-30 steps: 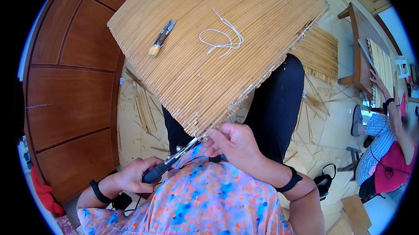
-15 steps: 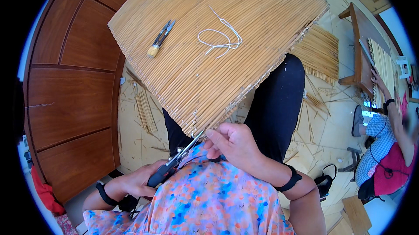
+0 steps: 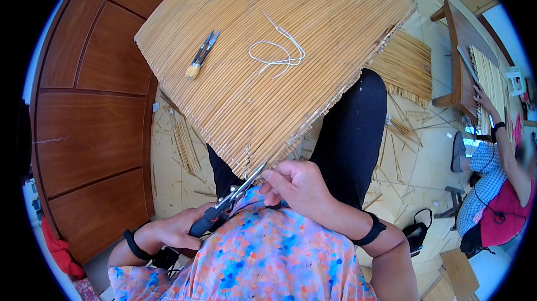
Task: The person trims the edges of a woven bamboo mat using shears and binds the edges with a thin wire or thread.
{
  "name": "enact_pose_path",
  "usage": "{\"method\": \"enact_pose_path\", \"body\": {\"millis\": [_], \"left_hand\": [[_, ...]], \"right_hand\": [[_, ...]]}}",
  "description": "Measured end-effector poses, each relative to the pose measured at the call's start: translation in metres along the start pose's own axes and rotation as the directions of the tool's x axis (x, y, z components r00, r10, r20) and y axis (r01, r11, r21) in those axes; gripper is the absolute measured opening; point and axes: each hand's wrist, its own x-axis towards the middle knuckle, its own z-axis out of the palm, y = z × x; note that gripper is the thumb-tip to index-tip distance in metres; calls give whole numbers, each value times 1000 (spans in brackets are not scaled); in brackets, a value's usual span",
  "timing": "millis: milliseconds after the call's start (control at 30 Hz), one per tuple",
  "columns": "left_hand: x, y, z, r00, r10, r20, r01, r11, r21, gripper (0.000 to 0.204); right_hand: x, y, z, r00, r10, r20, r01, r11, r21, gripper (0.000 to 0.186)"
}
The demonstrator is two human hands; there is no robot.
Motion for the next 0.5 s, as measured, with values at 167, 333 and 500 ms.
{"method": "enact_pose_path", "body": {"millis": [167, 333, 500], "left_hand": [[1, 5, -3, 998, -64, -3, 64, 996, 59, 84], [0, 7, -3, 996, -84, -34, 87, 994, 70, 78], [-1, 7, 0, 995, -54, -86, 61, 995, 82, 70]], "right_hand": [[1, 4, -1, 1000, -20, -15, 21, 999, 32, 27], [1, 4, -1, 1000, -11, -13, 12, 997, 77, 28], [2, 8, -2, 999, -41, -8, 42, 996, 75, 28]]}}
